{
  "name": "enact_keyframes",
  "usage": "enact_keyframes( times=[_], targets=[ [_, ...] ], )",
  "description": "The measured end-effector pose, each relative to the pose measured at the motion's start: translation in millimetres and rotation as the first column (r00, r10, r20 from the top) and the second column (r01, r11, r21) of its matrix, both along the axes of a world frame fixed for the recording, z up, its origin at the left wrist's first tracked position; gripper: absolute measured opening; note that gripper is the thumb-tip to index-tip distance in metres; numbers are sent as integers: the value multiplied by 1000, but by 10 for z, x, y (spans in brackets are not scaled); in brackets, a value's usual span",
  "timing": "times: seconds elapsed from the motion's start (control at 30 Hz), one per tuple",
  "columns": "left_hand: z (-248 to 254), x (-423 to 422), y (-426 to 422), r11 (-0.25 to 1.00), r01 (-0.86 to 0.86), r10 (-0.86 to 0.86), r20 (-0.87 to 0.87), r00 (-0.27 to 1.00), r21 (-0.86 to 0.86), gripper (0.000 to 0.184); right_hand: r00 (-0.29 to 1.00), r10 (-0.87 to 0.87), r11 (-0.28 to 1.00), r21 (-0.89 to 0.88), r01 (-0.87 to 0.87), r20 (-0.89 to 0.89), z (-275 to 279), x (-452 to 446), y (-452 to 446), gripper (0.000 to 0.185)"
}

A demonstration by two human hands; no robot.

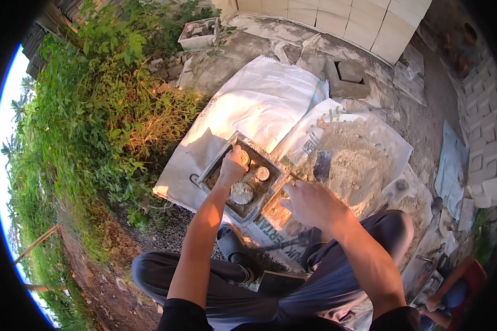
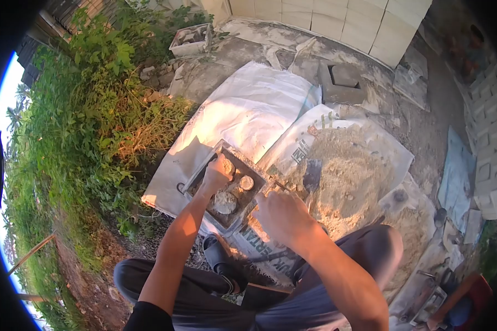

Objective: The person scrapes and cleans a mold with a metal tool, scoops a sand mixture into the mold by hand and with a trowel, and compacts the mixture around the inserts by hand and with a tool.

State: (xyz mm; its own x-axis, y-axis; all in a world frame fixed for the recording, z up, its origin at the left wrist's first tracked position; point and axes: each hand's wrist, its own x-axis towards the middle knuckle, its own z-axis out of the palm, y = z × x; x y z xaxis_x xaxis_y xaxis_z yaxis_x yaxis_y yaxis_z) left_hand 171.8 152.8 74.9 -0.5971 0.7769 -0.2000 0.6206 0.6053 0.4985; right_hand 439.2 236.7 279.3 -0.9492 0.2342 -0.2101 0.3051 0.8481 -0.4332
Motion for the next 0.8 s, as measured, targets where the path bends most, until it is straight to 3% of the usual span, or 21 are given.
enact_keyframes(
  times=[0.13, 0.2, 0.33, 0.4, 0.47, 0.53, 0.57, 0.67, 0.7, 0.73, 0.8],
  targets=[
    [-9, 13, 7, 997, -72, 72, -9, 997, -21, 70, 999, -27, 1000, -8, 27, 20, 26, 3, 12, 32],
    [-131, -47, -31, 998, -26, 27, -18, 999, 64, 71, 1000, -29, 1000, 1, 29, 5, -15, 4, 21, 32],
    [-21, 22, -13, 988, 149, -143, -124, 982, 41, 70, 999, -33, 999, 6, 34, -26, -66, 17, 12, 33],
    [-5, 12, 96, 983, -1, -8, -50, 999, -182, 62, 999, -40, 999, 3, 40, 6, -41, 15, 16, 34],
    [-118, -26, 46, 992, 43, -47, -32, 998, -118, 57, 999, -30, 999, 20, 29, 31, -35, 7, 12, 35],
    [-82, 6, 39, 992, 65, -75, -91, 993, -104, 69, 1000, -26, 999, 37, 26, 16, -34, 3, 20, 35],
    [-15, 80, 45, 979, -15, -1, -79, 997, -202, 75, 1000, -23, 998, 55, 23, 3, -34, -6, 11, 34],
    [-75, 204, -22, 988, -100, 88, -107, 990, -121, 90, 998, -40, 998, 52, 42, -43, -19, -20, -2, 34],
    [99, 403, -13, 972, -204, 191, -106, 976, -119, 84, 998, -42, 998, 53, 44, -39, -13, -11, 5, 34],
    [59, 515, -20, 972, -202, 190, -103, 976, -122, 84, 999, -36, 999, 35, 37, -25, -5, -4, 7, 33],
    [21, 693, -81, 987, -9, -81, -545, 834, -161, 67, 1000, -29, 1000, 11, 29, -6, 12, 12, 8, 33]
  ],
)
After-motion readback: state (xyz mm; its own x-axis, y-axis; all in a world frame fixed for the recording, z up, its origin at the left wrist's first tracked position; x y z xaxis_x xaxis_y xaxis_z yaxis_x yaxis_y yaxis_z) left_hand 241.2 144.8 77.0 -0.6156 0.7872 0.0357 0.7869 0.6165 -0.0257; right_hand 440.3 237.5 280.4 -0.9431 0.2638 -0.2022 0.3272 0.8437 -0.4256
